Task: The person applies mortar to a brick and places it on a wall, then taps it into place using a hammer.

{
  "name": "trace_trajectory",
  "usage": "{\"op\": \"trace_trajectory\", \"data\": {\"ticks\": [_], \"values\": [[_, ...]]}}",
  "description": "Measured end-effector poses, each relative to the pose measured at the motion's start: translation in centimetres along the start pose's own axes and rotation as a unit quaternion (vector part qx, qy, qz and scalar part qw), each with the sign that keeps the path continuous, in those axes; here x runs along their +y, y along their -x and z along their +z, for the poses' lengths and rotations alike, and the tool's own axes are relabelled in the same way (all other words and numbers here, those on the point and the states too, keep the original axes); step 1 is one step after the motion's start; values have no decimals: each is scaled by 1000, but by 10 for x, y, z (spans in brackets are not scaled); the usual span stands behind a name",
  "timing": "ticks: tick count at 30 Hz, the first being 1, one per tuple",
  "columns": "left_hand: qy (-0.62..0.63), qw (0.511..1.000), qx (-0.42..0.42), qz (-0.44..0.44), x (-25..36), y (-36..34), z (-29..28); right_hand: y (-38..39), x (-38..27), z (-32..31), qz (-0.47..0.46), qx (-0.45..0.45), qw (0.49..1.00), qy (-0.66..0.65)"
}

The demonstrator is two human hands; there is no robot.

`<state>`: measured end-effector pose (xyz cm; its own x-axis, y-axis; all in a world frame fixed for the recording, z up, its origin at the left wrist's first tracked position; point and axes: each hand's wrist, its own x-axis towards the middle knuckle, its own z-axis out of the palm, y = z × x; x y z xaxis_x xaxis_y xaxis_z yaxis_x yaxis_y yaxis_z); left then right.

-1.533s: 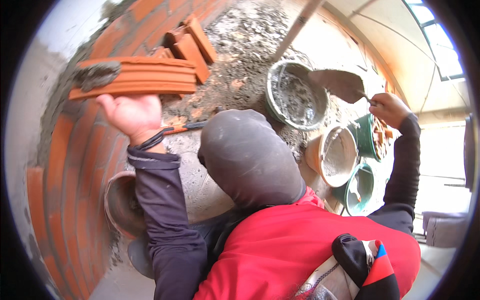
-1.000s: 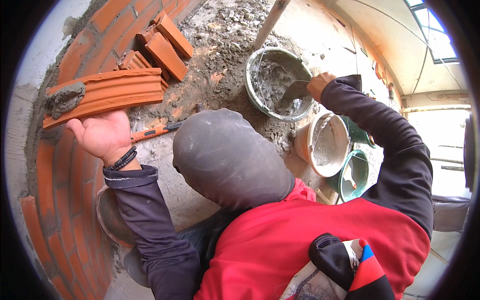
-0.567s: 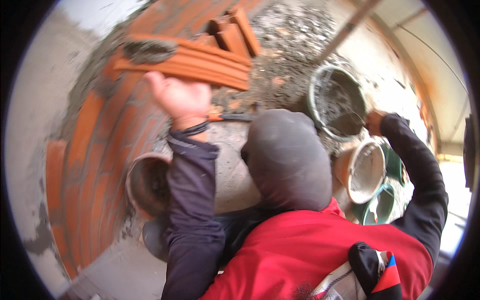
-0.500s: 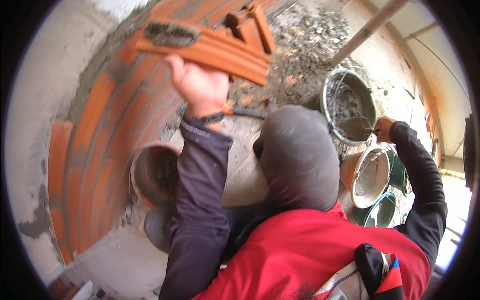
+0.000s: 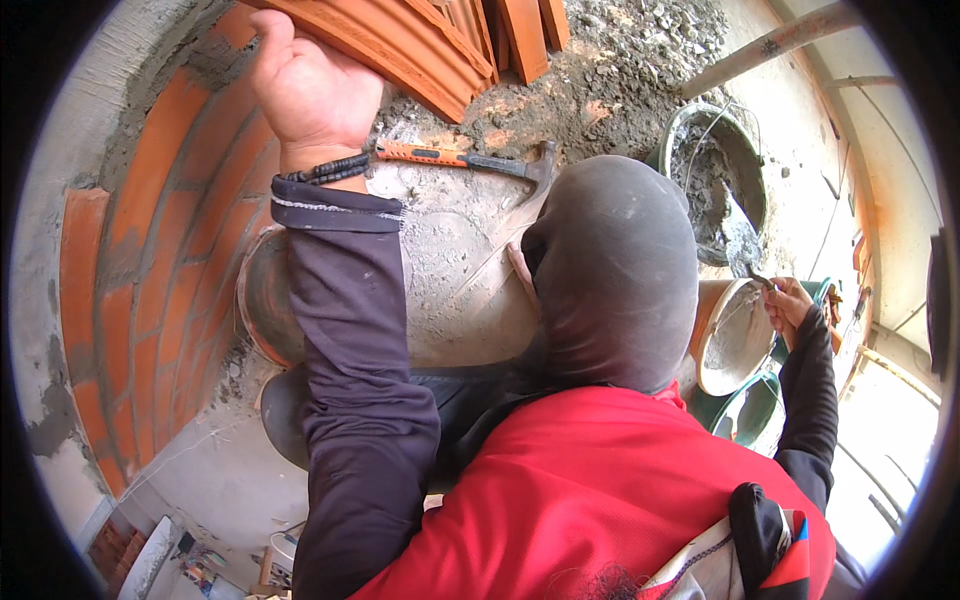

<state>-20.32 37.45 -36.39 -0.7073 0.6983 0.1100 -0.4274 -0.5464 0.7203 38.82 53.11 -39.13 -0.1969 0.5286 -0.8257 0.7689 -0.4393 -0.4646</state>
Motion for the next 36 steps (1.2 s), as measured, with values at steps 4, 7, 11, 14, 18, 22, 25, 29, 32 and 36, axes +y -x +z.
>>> {"op": "trace_trajectory", "data": {"ticks": [4, 7, 11, 14, 18, 22, 25, 29, 32, 36], "values": [[134, 972, -188, 42, 0, -14, -22, 20, 18, 2, -31, 37, 996, -69], [146, 974, -160, 60, -4, -16, -17, 43, 8, 3, -55, 50, 992, -104], [150, 978, -135, 51, -8, -13, -8, 62, -21, 30, -134, 163, 966, -148], [143, 971, -184, 45, -4, -13, -11, 76, -77, 58, -183, 139, 960, -162], [79, 994, -64, 29, 2, 1, 7, 81, -145, 96, -298, 36, 944, -136], [147, 988, -30, 34, -5, 8, 23, 96, -207, 136, -360, 28, 931, -53], [209, 977, -23, 36, -14, 15, 33, 101, -238, 167, -419, -46, 906, -46], [246, 966, -66, 40, -22, 24, 34, 86, -264, 192, -528, 68, 816, 225], [247, 966, -39, 62, -25, 27, 42, 79, -261, 207, -601, 150, 718, 317], [266, 961, -42, 60, -26, 26, 40, 79, -259, 215, -615, 164, 701, 322]]}}
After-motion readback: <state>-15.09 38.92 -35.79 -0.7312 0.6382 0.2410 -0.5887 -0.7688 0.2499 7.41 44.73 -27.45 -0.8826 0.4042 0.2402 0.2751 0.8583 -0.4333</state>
